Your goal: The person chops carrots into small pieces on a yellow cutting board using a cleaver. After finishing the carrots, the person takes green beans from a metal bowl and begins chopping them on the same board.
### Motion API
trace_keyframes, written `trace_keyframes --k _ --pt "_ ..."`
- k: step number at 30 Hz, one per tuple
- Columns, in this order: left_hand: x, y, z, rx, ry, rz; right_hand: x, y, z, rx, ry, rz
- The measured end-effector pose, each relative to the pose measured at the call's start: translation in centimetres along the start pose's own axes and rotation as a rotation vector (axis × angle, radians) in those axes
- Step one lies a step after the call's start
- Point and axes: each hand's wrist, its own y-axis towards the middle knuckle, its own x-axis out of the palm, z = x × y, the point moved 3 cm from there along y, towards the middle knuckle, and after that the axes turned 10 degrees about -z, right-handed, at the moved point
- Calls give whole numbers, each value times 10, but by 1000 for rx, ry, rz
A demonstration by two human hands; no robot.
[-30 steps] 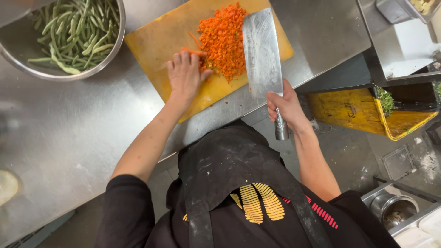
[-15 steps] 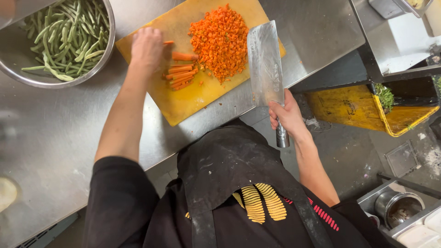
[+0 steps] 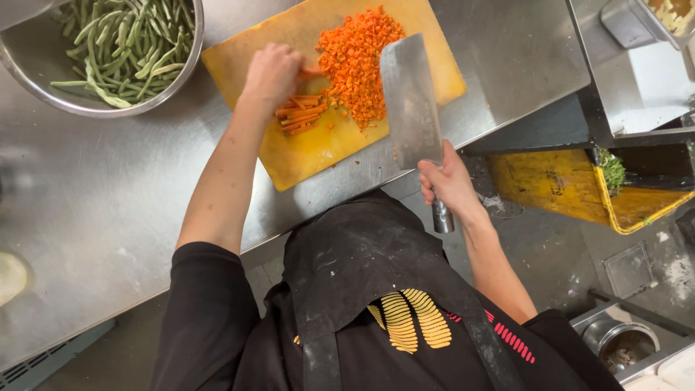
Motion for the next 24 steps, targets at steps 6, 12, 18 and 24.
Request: trace_keyframes --k 6,12,18,24 --pt "-15 -61 -19 -192 32 347 33 7 -4 42 -409 -65" --pt "-23 -96 43 206 -149 341 68 21 -5 -5 -705 -79" --pt "-18 -83 46 61 -344 334 73 27 2 -211 -1000 22" --pt "-17 -84 49 -41 -295 323 78 27 15 -126 -1015 -4"
